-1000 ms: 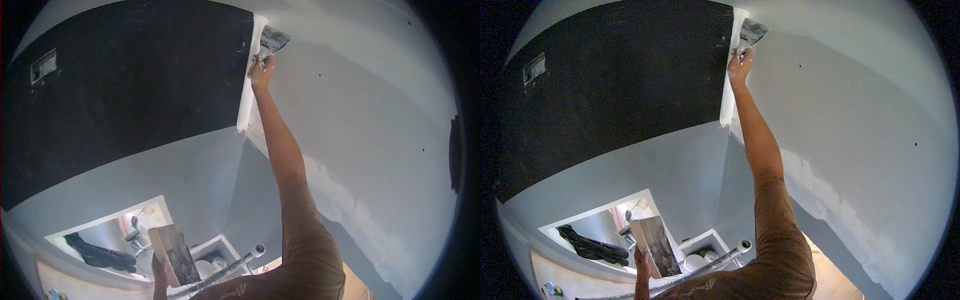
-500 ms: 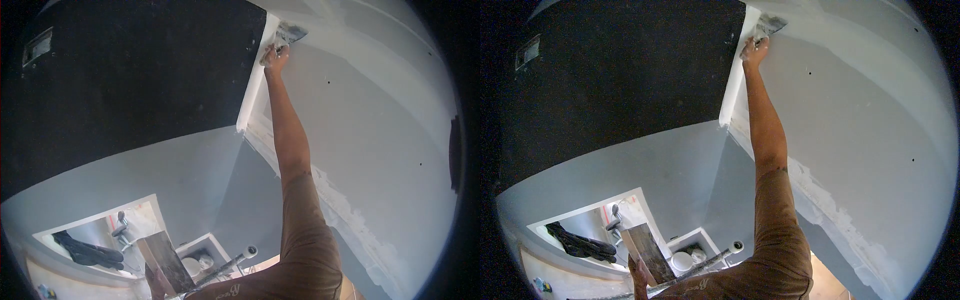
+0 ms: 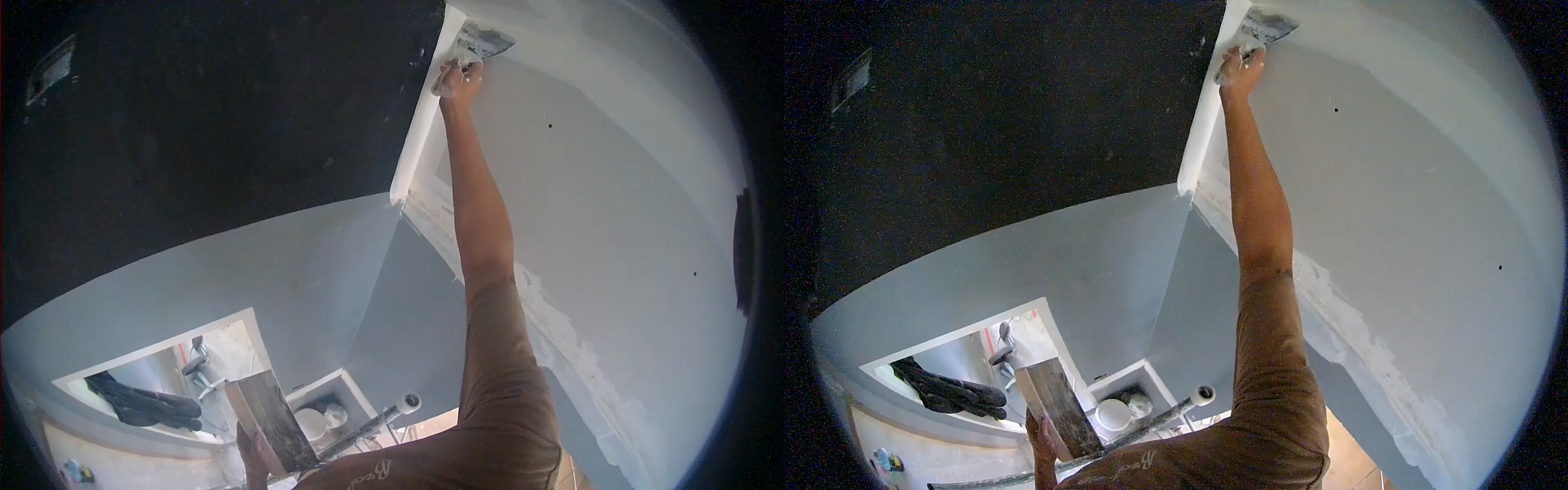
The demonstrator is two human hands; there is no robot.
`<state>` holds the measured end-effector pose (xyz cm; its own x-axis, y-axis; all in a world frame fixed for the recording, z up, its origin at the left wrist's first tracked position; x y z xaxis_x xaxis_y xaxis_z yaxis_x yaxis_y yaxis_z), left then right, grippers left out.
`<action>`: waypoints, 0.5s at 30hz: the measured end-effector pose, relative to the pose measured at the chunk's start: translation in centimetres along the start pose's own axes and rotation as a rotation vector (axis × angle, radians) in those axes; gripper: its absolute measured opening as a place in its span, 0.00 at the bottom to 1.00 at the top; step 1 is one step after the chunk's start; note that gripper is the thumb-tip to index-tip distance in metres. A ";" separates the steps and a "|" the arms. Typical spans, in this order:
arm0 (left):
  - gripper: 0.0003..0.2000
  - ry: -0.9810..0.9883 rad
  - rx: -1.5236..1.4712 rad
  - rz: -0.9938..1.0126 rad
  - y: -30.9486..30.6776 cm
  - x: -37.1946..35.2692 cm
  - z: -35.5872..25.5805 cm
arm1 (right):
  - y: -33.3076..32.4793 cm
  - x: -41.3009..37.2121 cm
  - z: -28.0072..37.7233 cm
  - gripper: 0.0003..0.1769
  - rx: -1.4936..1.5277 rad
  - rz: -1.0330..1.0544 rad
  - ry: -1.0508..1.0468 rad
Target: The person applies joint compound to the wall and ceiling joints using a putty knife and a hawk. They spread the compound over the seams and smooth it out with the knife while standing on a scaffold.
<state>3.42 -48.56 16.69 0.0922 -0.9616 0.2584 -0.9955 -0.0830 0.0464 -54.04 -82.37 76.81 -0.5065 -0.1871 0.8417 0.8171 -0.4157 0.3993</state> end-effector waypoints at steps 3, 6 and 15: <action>0.26 -0.057 -0.034 -0.014 -0.4 -0.3 1.9 | 0.3 0.1 0.8 0.10 -0.007 0.038 0.100; 0.25 -0.130 -0.097 -0.002 0.3 0.0 -0.7 | 0.4 -0.3 0.7 0.12 -0.148 -0.048 0.077; 0.20 0.109 0.031 0.054 0.7 -0.1 1.1 | -1.6 -6.5 0.3 0.11 -0.063 -0.106 0.159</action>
<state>2.70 -48.78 15.63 0.0385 -0.9308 0.3636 -0.9991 -0.0415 -0.0003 -51.96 -80.23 70.80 -0.6299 -0.2754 0.7262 0.7406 -0.4947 0.4547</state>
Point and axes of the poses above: each hand's wrist, its own x-axis towards the middle knuckle, its own y-axis out of the palm, z = x × y, the point moved 2 cm from there along x, towards the middle knuckle, and after that the axes turned 14 degrees about y, right-handed, at the moved point
